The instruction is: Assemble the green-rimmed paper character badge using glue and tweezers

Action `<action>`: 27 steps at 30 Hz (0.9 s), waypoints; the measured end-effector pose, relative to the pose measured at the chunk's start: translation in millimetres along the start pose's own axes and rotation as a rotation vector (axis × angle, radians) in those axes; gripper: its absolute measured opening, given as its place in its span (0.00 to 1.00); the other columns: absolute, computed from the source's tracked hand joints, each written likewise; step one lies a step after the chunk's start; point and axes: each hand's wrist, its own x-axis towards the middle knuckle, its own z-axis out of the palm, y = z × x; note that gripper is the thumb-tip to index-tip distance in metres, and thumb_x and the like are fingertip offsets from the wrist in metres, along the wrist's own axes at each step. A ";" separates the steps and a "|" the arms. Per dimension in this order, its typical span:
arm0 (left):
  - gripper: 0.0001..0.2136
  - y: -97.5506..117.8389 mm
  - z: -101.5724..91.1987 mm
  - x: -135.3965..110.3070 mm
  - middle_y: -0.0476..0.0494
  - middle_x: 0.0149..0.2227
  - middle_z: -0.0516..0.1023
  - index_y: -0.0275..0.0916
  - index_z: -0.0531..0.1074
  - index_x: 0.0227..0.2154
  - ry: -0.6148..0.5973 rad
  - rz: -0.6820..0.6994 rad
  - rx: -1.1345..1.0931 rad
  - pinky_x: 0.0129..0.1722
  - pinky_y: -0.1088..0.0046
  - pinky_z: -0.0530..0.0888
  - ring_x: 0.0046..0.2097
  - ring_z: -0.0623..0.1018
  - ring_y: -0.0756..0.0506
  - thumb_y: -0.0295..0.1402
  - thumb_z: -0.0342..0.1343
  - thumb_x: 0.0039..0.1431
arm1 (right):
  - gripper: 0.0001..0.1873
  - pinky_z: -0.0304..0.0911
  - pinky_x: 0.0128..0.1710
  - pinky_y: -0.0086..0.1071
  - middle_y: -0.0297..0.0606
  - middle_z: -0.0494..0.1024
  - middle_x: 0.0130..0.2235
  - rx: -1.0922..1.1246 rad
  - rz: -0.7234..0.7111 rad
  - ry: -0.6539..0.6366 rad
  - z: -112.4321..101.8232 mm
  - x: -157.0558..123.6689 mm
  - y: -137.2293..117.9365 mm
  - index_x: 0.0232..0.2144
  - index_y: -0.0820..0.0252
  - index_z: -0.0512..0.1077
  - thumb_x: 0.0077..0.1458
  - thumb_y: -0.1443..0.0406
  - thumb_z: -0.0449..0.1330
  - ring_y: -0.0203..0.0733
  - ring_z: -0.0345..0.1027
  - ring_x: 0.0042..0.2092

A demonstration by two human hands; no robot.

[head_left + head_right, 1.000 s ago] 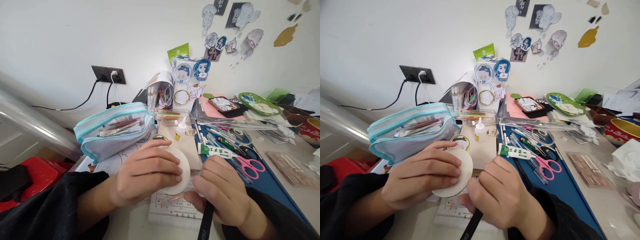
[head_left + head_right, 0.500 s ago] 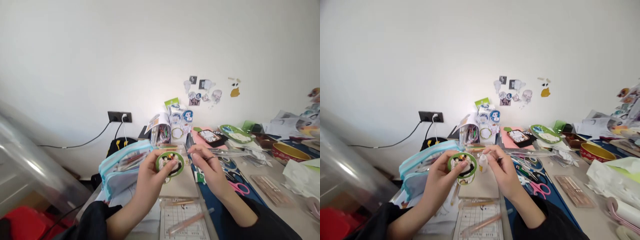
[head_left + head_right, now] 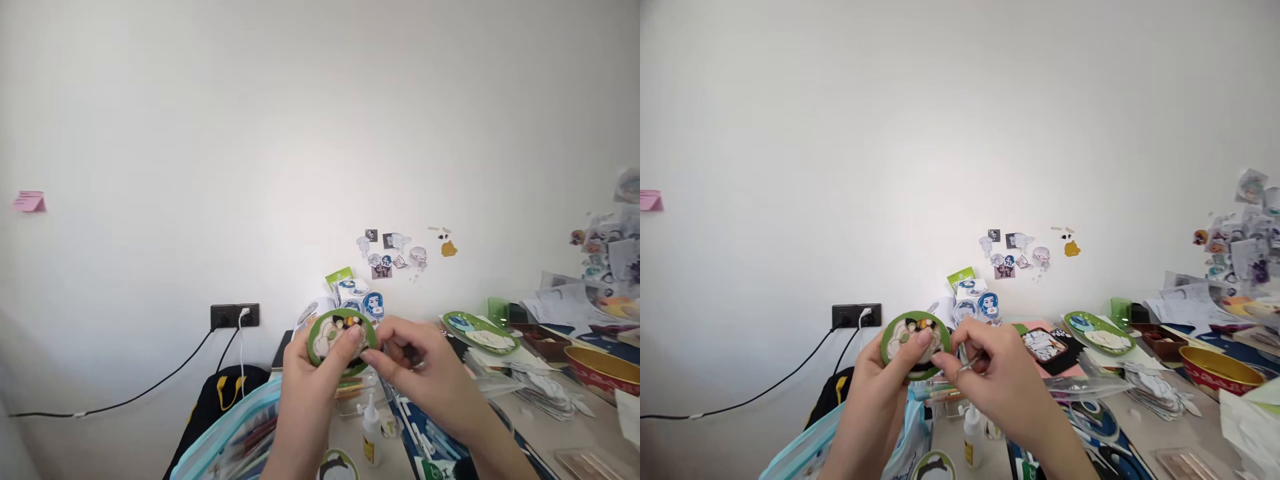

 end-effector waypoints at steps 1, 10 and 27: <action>0.11 -2.2 -1.4 1.0 0.51 0.25 0.74 0.37 0.75 0.25 -0.020 -0.022 -0.024 0.31 0.78 0.71 0.30 0.71 0.51 0.37 0.69 0.48 | 0.14 0.46 0.21 0.27 0.24 0.50 0.20 -0.022 0.003 -0.021 0.2 -1.1 -0.2 0.22 0.58 0.62 0.55 0.64 0.62 0.31 0.46 0.22; 0.08 21.7 -16.1 -0.2 0.49 0.25 0.78 0.37 0.78 0.26 -0.191 -0.176 0.014 0.29 0.78 0.72 0.27 0.74 0.50 0.32 0.71 0.44 | 0.19 0.60 0.45 0.37 0.39 0.69 0.36 0.220 -0.131 0.158 -13.3 -9.0 2.2 0.32 0.57 0.73 0.68 0.59 0.47 0.43 0.64 0.43; 0.04 24.8 -11.2 -8.1 0.49 0.25 0.78 0.37 0.79 0.25 -0.149 -0.110 -0.330 0.31 0.82 0.75 0.28 0.77 0.52 0.30 0.67 0.50 | 0.06 0.77 0.42 0.24 0.30 0.85 0.35 0.688 -0.078 0.311 7.8 -11.5 -12.9 0.38 0.53 0.80 0.57 0.66 0.66 0.38 0.81 0.36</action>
